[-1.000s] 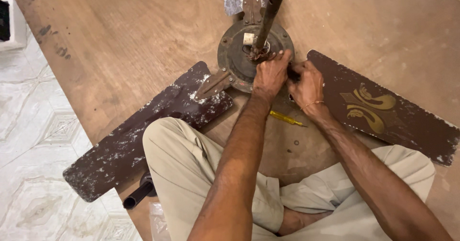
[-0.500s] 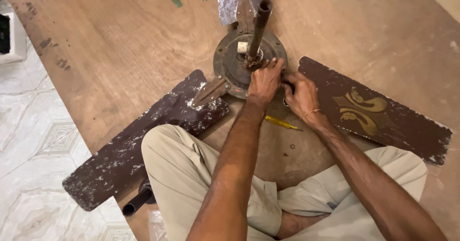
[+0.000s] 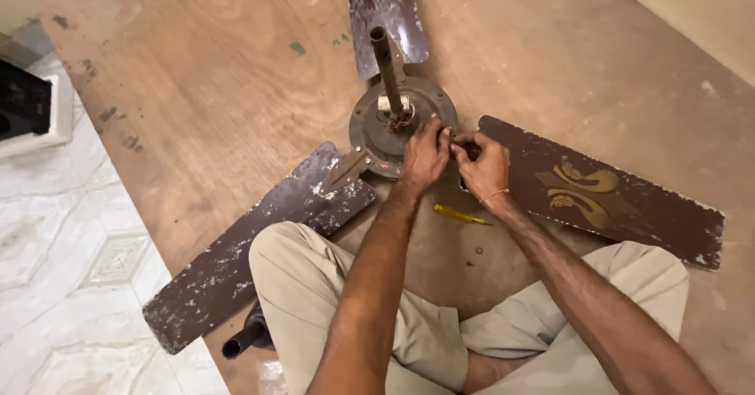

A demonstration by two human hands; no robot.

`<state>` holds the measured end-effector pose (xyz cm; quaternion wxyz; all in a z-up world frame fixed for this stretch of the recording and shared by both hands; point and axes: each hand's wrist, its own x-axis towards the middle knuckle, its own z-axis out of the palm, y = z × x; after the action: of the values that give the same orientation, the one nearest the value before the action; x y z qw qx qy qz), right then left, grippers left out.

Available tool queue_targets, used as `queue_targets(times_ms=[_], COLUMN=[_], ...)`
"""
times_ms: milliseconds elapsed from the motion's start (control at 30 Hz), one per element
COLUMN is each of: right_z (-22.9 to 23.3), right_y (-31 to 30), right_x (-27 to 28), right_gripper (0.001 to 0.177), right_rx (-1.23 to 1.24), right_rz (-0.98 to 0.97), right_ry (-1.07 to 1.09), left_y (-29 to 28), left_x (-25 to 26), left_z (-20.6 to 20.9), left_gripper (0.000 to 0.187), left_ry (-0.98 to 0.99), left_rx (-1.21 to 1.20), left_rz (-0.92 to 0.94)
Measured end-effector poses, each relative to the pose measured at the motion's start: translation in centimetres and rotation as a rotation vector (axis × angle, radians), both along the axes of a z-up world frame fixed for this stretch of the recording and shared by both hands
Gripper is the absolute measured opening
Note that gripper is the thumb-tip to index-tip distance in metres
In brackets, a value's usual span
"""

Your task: The person sits on the floor and assembles a ceiling fan by attaching three fan blades to the central motor housing. They use a screwdriver to tighten screws and secure each blade in place.

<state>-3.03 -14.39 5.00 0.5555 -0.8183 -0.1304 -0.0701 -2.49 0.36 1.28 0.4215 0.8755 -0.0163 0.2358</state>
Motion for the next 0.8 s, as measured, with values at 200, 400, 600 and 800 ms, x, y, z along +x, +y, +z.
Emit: queue_targets(times_ms=[200,400,600,800], right_z=[0.2,1.8,2.9,5.3], right_y=[0.4,0.3,0.3,-6.9], right_x=[0.2,-1.0,-3.3,-1.9], right_gripper=[0.015,0.02,0.03,0.066], right_rx=[-0.018,-0.042,-0.19,-0.448], right_rz=[-0.002,0.041,0.215,0.241], right_ry=[0.029,-0.086,-0.326,-0.278], left_y=[-1.1,-3.1,-4.5,-2.6], left_x=[-1.4,-2.8,0.3,1.2], left_z=[1.1,1.4,-5.5,-8.7], left_gripper=[0.021,0.024,0.028,0.021], left_ry=[-0.003,0.133,0.179,0.385], left_rx=[-0.165,-0.557,-1.763,-1.695], left_rz=[0.016,0.198,0.115,0.28])
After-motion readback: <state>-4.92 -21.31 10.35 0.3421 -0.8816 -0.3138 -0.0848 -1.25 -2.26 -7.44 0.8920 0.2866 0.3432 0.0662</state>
